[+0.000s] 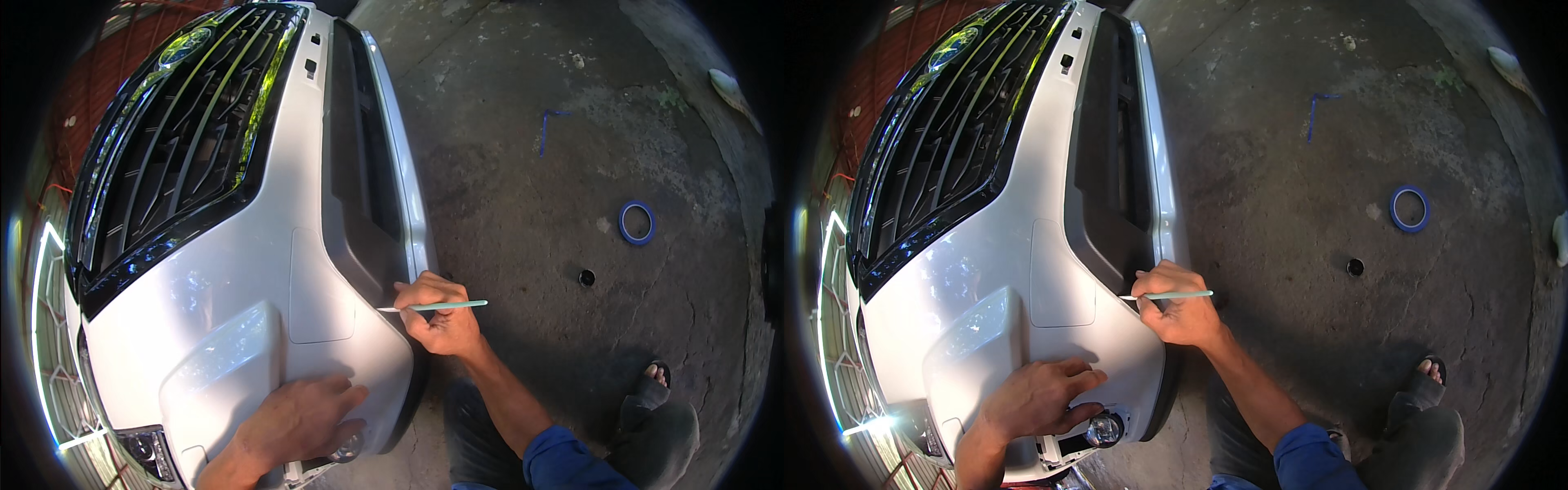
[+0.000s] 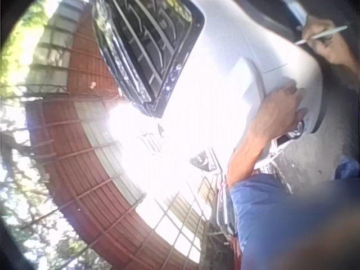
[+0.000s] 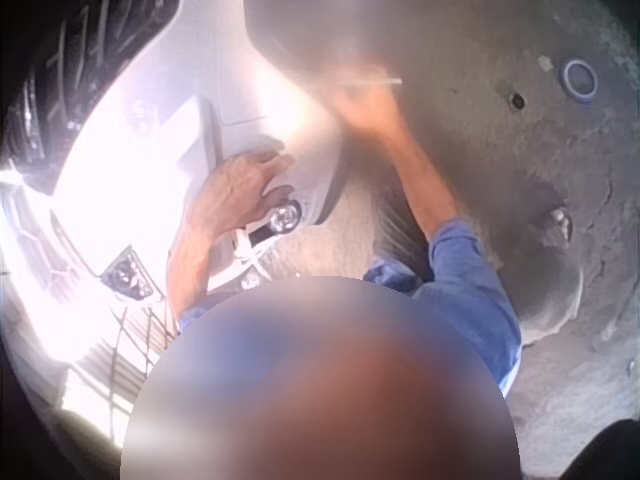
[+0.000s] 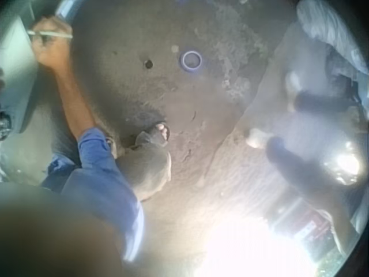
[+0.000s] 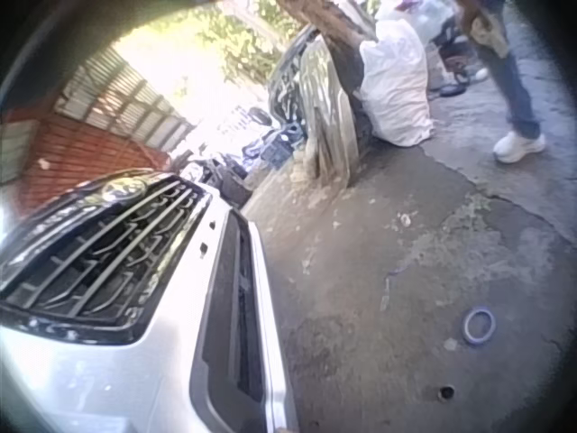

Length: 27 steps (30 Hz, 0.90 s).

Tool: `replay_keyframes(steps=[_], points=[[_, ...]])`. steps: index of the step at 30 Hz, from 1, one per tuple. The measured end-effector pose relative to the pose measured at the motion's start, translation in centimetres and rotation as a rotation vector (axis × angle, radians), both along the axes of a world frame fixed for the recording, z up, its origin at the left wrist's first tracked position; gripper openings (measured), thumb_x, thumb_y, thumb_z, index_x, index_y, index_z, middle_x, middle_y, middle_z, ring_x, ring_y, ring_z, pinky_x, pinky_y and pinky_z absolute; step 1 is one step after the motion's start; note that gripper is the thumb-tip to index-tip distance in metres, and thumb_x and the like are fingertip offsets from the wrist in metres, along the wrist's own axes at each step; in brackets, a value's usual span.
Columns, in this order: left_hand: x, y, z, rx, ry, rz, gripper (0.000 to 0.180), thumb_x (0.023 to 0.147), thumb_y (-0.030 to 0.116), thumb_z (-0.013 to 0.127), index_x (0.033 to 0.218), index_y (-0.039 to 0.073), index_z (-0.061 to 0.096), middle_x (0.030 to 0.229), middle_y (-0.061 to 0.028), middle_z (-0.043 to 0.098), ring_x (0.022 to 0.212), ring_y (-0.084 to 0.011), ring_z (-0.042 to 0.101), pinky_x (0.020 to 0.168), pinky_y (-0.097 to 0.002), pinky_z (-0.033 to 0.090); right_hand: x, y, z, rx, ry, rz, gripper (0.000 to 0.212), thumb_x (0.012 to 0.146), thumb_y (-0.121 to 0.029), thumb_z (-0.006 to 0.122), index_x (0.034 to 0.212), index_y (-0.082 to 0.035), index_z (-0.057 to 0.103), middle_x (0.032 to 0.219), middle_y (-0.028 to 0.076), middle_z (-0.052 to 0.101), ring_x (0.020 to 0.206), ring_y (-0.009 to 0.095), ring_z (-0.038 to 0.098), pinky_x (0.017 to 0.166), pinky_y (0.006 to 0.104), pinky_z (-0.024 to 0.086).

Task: The person mixes dark paint in a small container with a stick, then uses a fine brush to apply the paint to a small area on the front bumper of a white car. The person repeatedly dips the brush into the paint and carefully applies it to the same spot.

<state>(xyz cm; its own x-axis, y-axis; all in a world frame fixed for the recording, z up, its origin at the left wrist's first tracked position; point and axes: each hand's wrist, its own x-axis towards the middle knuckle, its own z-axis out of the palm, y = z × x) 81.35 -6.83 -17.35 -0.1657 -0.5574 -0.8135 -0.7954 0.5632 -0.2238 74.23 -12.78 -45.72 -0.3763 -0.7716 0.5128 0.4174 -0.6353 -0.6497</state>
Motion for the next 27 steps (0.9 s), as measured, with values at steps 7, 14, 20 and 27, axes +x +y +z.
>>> replay_keyframes(steps=[7, 14, 20, 27], points=[[0.0, -0.1, 0.0, 0.009, -0.002, 0.005, 0.039, 0.099, 0.033, 0.072, 0.128, 0.007, 0.068, 0.119, -0.0158, 0.073, 0.100, -0.0391, 0.074, 0.088, -0.0470, 0.061, 0.0, 0.0, 0.1, -0.003, -0.010, 0.003, 0.017, 0.075, 0.005, 0.066, 0.088, -0.001, 0.075, 0.076, 0.007, 0.072, 0.064, 0.018, 0.061, 0.087, 0.0407, 0.065], [0.2, 0.0, 0.0, 0.006, -0.007, 0.004, 0.040, 0.099, 0.033, 0.073, 0.129, 0.007, 0.068, 0.119, -0.0161, 0.073, 0.101, -0.0393, 0.074, 0.088, -0.0473, 0.060, 0.0, 0.0, 0.0, 0.001, -0.014, 0.004, 0.018, 0.075, 0.005, 0.065, 0.089, -0.001, 0.075, 0.076, 0.007, 0.071, 0.066, 0.017, 0.061, 0.089, 0.0416, 0.065], [0.3, 0.0, 0.1, 0.006, 0.008, -0.007, 0.039, 0.099, 0.032, 0.073, 0.128, 0.007, 0.068, 0.116, -0.0161, 0.073, 0.100, -0.0396, 0.074, 0.087, -0.0478, 0.060, -1.0, 1.4, -1.5, 0.066, -0.073, 0.035, 0.016, 0.079, 0.006, 0.063, 0.090, 0.001, 0.074, 0.075, 0.007, 0.069, 0.069, 0.018, 0.061, 0.094, 0.0448, 0.064], [-0.2, 0.0, 0.0, -0.015, 0.028, 0.003, 0.038, 0.096, 0.030, 0.076, 0.127, 0.007, 0.069, 0.115, -0.0169, 0.073, 0.098, -0.0410, 0.074, 0.088, -0.0479, 0.060, -3.0, 5.0, -3.2, 0.198, -0.139, -0.010, 0.012, 0.085, 0.004, 0.065, 0.094, 0.002, 0.072, 0.074, 0.008, 0.065, 0.070, 0.017, 0.062, 0.097, 0.0465, 0.064]])
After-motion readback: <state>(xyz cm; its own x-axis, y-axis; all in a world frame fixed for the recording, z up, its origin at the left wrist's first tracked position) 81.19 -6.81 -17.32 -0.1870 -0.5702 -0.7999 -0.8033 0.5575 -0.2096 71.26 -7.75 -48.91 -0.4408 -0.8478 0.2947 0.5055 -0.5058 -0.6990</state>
